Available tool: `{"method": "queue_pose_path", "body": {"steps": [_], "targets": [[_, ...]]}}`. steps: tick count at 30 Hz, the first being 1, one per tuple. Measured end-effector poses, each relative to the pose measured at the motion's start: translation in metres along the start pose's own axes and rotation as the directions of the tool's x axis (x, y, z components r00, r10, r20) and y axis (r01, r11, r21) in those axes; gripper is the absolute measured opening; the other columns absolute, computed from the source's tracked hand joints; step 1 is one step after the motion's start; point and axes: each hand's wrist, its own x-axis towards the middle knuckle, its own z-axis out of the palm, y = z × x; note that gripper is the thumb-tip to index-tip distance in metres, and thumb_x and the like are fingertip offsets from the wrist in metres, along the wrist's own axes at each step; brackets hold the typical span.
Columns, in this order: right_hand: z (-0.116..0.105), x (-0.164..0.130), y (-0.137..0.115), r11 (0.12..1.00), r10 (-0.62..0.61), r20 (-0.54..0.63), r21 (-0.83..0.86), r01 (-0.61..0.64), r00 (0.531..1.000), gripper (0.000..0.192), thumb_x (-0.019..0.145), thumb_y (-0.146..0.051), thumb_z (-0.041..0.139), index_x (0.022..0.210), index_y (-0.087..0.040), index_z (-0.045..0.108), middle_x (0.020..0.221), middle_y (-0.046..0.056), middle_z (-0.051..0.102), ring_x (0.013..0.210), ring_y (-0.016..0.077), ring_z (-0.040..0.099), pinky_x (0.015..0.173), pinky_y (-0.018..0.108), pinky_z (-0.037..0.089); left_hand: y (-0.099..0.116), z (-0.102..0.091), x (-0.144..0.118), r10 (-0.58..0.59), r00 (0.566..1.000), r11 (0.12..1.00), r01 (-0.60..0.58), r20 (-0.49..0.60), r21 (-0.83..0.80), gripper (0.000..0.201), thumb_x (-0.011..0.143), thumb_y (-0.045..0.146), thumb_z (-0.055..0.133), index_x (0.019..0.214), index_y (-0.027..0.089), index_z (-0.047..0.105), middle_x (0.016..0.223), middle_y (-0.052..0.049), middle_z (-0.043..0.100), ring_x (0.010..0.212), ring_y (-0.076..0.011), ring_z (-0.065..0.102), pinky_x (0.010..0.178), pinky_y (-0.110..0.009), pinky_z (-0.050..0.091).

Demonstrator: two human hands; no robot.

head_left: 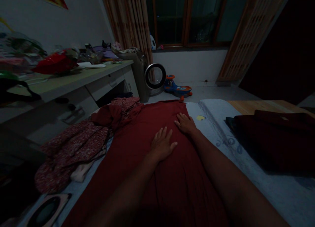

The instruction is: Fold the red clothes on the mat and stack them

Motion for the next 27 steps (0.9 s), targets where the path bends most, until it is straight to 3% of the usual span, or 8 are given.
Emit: {"method": "queue_pose_path", "body": {"steps": [3,6,10,13,15,21,27], "targets": [[-0.003,0.001,0.013,0.995,0.096,0.025,0.001,-0.096,0.995,0.063,0.096,-0.058,0.025,0.147,-0.021,0.033,0.157,0.01,0.025,0.144,0.0317,0.02,0.111,0.062,0.013,0.0,-0.001,0.0,0.003,1.0,1.0,-0.003,0.006,0.001,0.068,0.091,0.059,0.042,0.149,0.024,0.033,0.158,-0.013,0.022,0.146,-0.033,0.016,0.114,-0.051,0.021],[-0.008,0.0,0.019,0.993,0.122,-0.031,0.005,-0.122,0.992,0.06,0.097,-0.053,0.027,0.146,-0.019,0.036,0.156,0.01,0.027,0.144,0.0324,0.017,0.111,0.064,0.01,0.001,0.0,-0.001,0.002,1.0,1.0,-0.002,-0.01,0.001,0.067,0.09,0.059,0.042,0.148,0.026,0.034,0.158,-0.012,0.023,0.146,-0.033,0.017,0.114,-0.052,0.021],[-0.012,0.001,0.009,0.999,-0.044,-0.097,0.027,0.047,0.994,0.053,0.098,-0.041,0.029,0.147,-0.019,0.032,0.156,0.009,0.028,0.145,0.0248,0.018,0.114,0.055,0.013,0.004,0.001,-0.003,-0.004,0.999,1.0,0.004,-0.037,0.007,0.067,0.09,0.057,0.044,0.147,0.024,0.036,0.158,-0.012,0.025,0.145,-0.0335,0.018,0.115,-0.051,0.02],[-0.009,0.012,-0.002,0.988,-0.15,-0.015,0.021,0.15,0.989,0.055,0.098,-0.045,0.03,0.147,-0.019,0.033,0.156,0.01,0.029,0.144,0.0236,0.021,0.114,0.053,0.015,0.005,0.001,-0.004,0.002,0.999,1.0,0.0,-0.048,0.029,0.066,0.09,0.057,0.043,0.148,0.024,0.035,0.157,-0.012,0.025,0.145,-0.0331,0.019,0.115,-0.05,0.02],[-0.006,0.025,-0.005,0.988,-0.153,0.04,0.0,0.153,0.987,0.058,0.098,-0.05,0.029,0.146,-0.019,0.035,0.155,0.01,0.03,0.144,0.025,0.023,0.114,0.055,0.014,0.005,0.001,-0.004,0.0,0.999,0.999,0.002,-0.038,0.05,0.067,0.09,0.058,0.042,0.148,0.025,0.033,0.158,-0.011,0.025,0.145,-0.0329,0.019,0.116,-0.05,0.021],[-0.002,0.063,0.007,0.998,-0.021,0.089,-0.054,0.026,0.996,0.064,0.096,-0.057,0.022,0.148,-0.02,0.031,0.158,0.009,0.023,0.145,0.0271,0.018,0.113,0.059,0.012,0.007,0.0,-0.004,-0.025,1.0,0.996,0.024,0.015,0.087,0.07,0.091,0.062,0.036,0.151,0.025,0.028,0.158,-0.012,0.023,0.146,-0.0331,0.016,0.117,-0.05,0.018],[-0.004,0.079,0.015,0.992,0.123,0.111,-0.046,-0.119,0.986,0.069,0.095,-0.06,0.02,0.152,-0.021,0.023,0.16,0.007,0.017,0.146,0.0306,0.01,0.112,0.062,0.01,0.007,0.001,-0.004,-0.024,0.999,0.996,0.023,0.021,0.082,0.072,0.091,0.064,0.035,0.151,0.026,0.026,0.159,-0.011,0.021,0.146,-0.0334,0.013,0.116,-0.05,0.018]]}}
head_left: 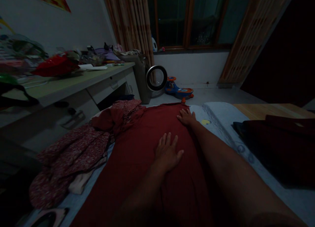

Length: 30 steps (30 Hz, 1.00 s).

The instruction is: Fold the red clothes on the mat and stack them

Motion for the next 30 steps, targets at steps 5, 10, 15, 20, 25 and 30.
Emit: {"method": "queue_pose_path", "body": {"steps": [5,10,15,20,25,30], "targets": [[-0.005,-0.028,-0.009,0.997,-0.047,-0.114,0.06,0.054,0.992,0.06,0.098,-0.047,0.025,0.149,-0.018,0.028,0.159,0.008,0.019,0.146,0.0289,0.011,0.114,0.057,0.013,-0.003,0.002,-0.001,0.021,0.999,1.0,-0.021,-0.035,-0.007,0.072,0.092,0.063,0.03,0.151,0.023,0.025,0.16,-0.009,0.019,0.147,-0.0301,0.012,0.117,-0.048,0.018],[0.008,-0.09,-0.02,0.951,-0.293,-0.104,0.067,0.3,0.951,0.057,0.099,-0.044,0.024,0.149,-0.019,0.028,0.156,0.01,0.028,0.143,0.0222,0.025,0.115,0.051,0.016,-0.002,0.006,0.001,0.002,0.998,1.0,-0.001,-0.065,0.027,0.074,0.094,0.056,0.029,0.151,0.01,0.023,0.159,-0.013,0.019,0.148,-0.0276,0.009,0.119,-0.045,0.016],[0.015,-0.107,-0.005,0.965,-0.262,-0.065,-0.043,0.259,0.963,0.065,0.097,-0.055,0.023,0.151,-0.018,0.026,0.158,0.009,0.023,0.145,0.0252,0.02,0.114,0.052,0.016,-0.001,0.007,0.003,-0.028,0.999,0.999,0.03,-0.043,0.039,0.076,0.092,0.058,0.033,0.15,0.01,0.027,0.159,-0.013,0.02,0.147,-0.031,0.012,0.118,-0.047,0.018],[-0.003,-0.112,0.01,0.991,-0.103,-0.057,-0.089,0.098,0.993,0.062,0.097,-0.051,0.023,0.149,-0.017,0.031,0.157,0.009,0.025,0.145,0.029,0.017,0.114,0.058,0.012,0.0,0.005,0.002,-0.019,0.997,0.998,0.023,-0.069,0.061,0.074,0.092,0.058,0.031,0.149,0.011,0.029,0.158,-0.013,0.022,0.146,-0.0313,0.016,0.117,-0.047,0.02],[-0.004,-0.166,-0.007,0.972,-0.233,-0.099,-0.012,0.233,0.968,0.06,0.097,-0.041,0.026,0.15,-0.014,0.026,0.158,0.011,0.023,0.146,0.0241,0.017,0.116,0.049,0.014,-0.001,0.003,0.001,0.008,0.998,0.997,-0.003,-0.061,0.073,0.065,0.096,0.049,0.026,0.149,0.012,0.03,0.158,-0.013,0.023,0.146,-0.0304,0.017,0.116,-0.046,0.02],[0.011,-0.206,-0.011,0.963,-0.27,-0.026,-0.014,0.27,0.963,0.062,0.097,-0.048,0.025,0.15,-0.017,0.028,0.157,0.01,0.024,0.145,0.0244,0.021,0.116,0.049,0.015,-0.002,0.006,0.002,0.007,0.998,0.996,-0.002,-0.068,0.085,0.064,0.095,0.046,0.029,0.149,0.013,0.029,0.158,-0.012,0.024,0.145,-0.0296,0.019,0.116,-0.045,0.02]]}}
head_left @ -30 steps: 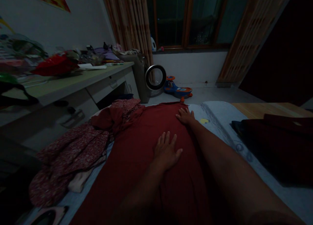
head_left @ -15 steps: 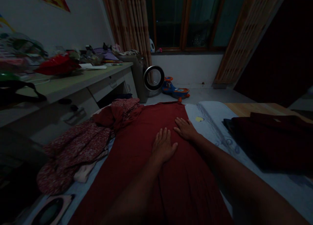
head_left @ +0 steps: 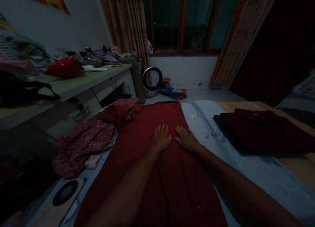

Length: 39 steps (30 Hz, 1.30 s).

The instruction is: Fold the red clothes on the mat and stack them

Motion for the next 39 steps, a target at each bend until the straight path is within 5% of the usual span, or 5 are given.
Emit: {"method": "queue_pose_path", "body": {"steps": [10,17,30,36,39], "targets": [[-0.02,-0.031,-0.012,0.986,0.164,-0.04,-0.006,-0.164,0.986,0.054,0.097,-0.036,0.028,0.147,-0.014,0.034,0.156,0.012,0.027,0.145,0.0249,0.02,0.115,0.051,0.015,0.014,-0.027,-0.021,0.022,0.988,1.0,-0.018,-0.153,0.022,0.047,0.093,0.027,0.037,0.137,0.017,0.048,0.155,-0.012,0.032,0.141,-0.0255,0.029,0.115,-0.045,0.022],[0.003,-0.063,-0.046,1.0,0.013,-0.06,-0.002,-0.013,0.998,0.056,0.097,-0.037,0.029,0.147,-0.013,0.036,0.155,0.011,0.031,0.142,0.0227,0.027,0.116,0.044,0.016,0.031,-0.019,-0.078,0.026,0.998,0.998,-0.022,0.056,-0.057,0.059,0.095,0.046,0.034,0.148,0.018,0.034,0.155,-0.01,0.031,0.144,-0.029,0.024,0.115,-0.047,0.024],[-0.022,-0.083,-0.03,0.949,0.299,-0.079,-0.081,-0.306,0.951,0.052,0.098,-0.044,0.03,0.141,-0.02,0.044,0.156,0.008,0.029,0.144,0.0325,0.02,0.112,0.061,0.012,0.034,-0.026,-0.095,0.028,0.997,0.996,-0.023,0.065,-0.088,0.06,0.096,0.044,0.033,0.149,0.016,0.03,0.158,-0.012,0.023,0.146,-0.0281,0.018,0.116,-0.045,0.02],[-0.017,-0.098,-0.058,0.996,0.074,-0.132,0.05,-0.068,0.988,0.044,0.094,-0.021,0.032,0.131,-0.016,0.056,0.14,0.011,0.053,0.129,0.0192,0.047,0.11,0.033,0.029,0.052,-0.027,-0.121,0.155,0.983,0.981,-0.143,0.093,-0.132,0.057,0.095,0.034,0.034,0.148,0.014,0.031,0.157,-0.009,0.028,0.145,-0.0237,0.022,0.117,-0.041,0.022],[-0.005,-0.104,-0.062,0.996,0.089,-0.131,0.019,-0.088,0.987,0.048,0.093,-0.024,0.034,0.137,-0.015,0.051,0.146,0.009,0.046,0.134,0.0214,0.04,0.113,0.039,0.026,0.055,-0.023,-0.129,0.136,0.988,0.987,-0.128,0.077,-0.101,0.059,0.095,0.043,0.037,0.148,0.017,0.033,0.158,-0.009,0.025,0.146,-0.0274,0.019,0.117,-0.044,0.022]]}}
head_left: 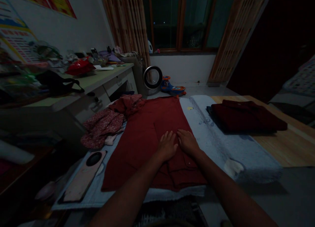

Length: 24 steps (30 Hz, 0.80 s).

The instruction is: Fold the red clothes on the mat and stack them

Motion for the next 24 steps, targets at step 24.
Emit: {"method": "queue_pose_path", "body": {"steps": [24], "targets": [[0.007,0.027,-0.002,0.994,0.107,0.056,-0.033,-0.105,0.993,0.055,0.096,-0.034,0.032,0.146,-0.012,0.037,0.154,0.011,0.032,0.142,0.0237,0.027,0.115,0.041,0.018,-0.011,0.007,0.017,-0.114,0.986,0.991,0.121,-0.124,0.052,0.057,0.095,0.041,0.037,0.145,0.015,0.038,0.154,-0.01,0.035,0.143,-0.0306,0.024,0.115,-0.045,0.024]]}}
